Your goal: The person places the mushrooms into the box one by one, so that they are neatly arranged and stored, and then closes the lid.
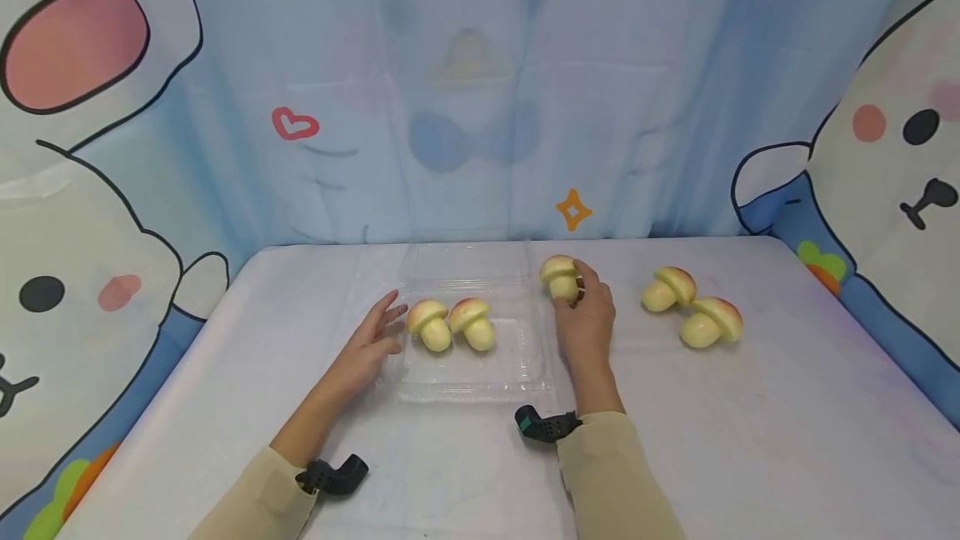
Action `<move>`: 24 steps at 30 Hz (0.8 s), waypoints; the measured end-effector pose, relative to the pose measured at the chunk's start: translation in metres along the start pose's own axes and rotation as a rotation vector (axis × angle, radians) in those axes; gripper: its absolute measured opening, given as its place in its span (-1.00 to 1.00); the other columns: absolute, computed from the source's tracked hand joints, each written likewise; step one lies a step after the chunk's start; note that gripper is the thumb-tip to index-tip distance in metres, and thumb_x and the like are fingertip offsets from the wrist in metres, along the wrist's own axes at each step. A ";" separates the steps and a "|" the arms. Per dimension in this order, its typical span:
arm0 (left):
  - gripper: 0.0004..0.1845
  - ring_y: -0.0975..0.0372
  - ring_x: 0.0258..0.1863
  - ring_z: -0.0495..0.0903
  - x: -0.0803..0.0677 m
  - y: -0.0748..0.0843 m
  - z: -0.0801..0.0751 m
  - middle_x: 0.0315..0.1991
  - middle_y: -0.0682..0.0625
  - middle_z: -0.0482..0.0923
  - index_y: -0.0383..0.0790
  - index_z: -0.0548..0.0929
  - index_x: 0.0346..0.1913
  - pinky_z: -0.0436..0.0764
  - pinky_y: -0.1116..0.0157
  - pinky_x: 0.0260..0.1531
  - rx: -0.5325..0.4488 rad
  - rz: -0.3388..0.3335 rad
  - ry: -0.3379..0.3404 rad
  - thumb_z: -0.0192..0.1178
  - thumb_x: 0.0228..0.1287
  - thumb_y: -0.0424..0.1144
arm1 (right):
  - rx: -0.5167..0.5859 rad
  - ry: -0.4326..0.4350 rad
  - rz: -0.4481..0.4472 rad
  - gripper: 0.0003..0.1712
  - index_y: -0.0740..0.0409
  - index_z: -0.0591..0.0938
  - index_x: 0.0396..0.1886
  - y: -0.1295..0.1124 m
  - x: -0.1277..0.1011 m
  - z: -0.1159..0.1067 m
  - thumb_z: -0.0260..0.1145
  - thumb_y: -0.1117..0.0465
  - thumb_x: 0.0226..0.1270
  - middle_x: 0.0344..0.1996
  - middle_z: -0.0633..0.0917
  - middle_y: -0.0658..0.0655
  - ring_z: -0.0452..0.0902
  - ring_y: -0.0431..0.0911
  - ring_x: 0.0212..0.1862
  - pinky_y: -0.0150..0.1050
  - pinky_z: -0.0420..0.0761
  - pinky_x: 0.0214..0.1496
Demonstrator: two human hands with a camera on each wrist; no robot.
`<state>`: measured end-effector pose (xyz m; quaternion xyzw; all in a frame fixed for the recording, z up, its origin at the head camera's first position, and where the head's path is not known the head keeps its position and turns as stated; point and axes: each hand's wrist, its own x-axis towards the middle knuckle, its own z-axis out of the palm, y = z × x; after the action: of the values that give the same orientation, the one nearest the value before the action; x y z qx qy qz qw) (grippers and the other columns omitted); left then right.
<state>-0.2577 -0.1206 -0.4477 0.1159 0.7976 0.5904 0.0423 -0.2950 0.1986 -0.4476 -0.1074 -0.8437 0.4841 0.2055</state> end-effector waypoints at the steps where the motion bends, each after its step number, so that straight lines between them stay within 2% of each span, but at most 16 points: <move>1: -0.06 -0.22 0.57 0.21 0.000 0.000 0.000 0.60 -0.29 0.19 -0.16 -0.02 0.68 0.25 -0.23 0.49 -0.001 0.000 -0.001 0.02 0.20 -0.42 | 0.023 0.012 0.002 -0.24 0.15 0.37 0.55 -0.001 0.000 -0.001 0.24 0.44 0.33 0.24 0.52 0.44 0.58 0.27 0.24 0.08 0.60 0.31; 10: -0.06 -0.20 0.57 0.22 0.000 0.000 0.000 0.59 -0.27 0.20 -0.13 0.01 0.68 0.25 -0.23 0.49 0.011 -0.006 0.009 0.02 0.19 -0.41 | 0.063 0.043 0.007 -0.24 0.07 0.36 0.56 -0.006 0.000 -0.008 0.26 0.40 0.37 0.27 0.53 0.38 0.56 0.22 0.29 0.04 0.58 0.37; 16: -0.06 -0.21 0.57 0.21 0.000 -0.001 0.000 0.60 -0.28 0.19 -0.14 0.00 0.68 0.26 -0.24 0.49 0.009 -0.003 0.006 0.03 0.19 -0.41 | 0.038 0.026 -0.004 -0.23 0.11 0.35 0.56 -0.011 0.001 -0.012 0.29 0.40 0.35 0.26 0.54 0.42 0.58 0.27 0.27 0.06 0.57 0.36; 24: -0.06 -0.22 0.57 0.22 0.000 -0.001 0.000 0.60 -0.29 0.19 -0.13 0.00 0.68 0.24 -0.25 0.49 0.001 0.004 0.002 0.03 0.19 -0.41 | 0.087 0.010 -0.015 -0.22 0.06 0.35 0.57 -0.022 -0.002 -0.019 0.30 0.38 0.38 0.28 0.56 0.39 0.58 0.25 0.28 0.06 0.57 0.36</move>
<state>-0.2580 -0.1208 -0.4483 0.1168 0.7977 0.5903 0.0405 -0.2842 0.2013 -0.4207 -0.0945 -0.8217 0.5181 0.2180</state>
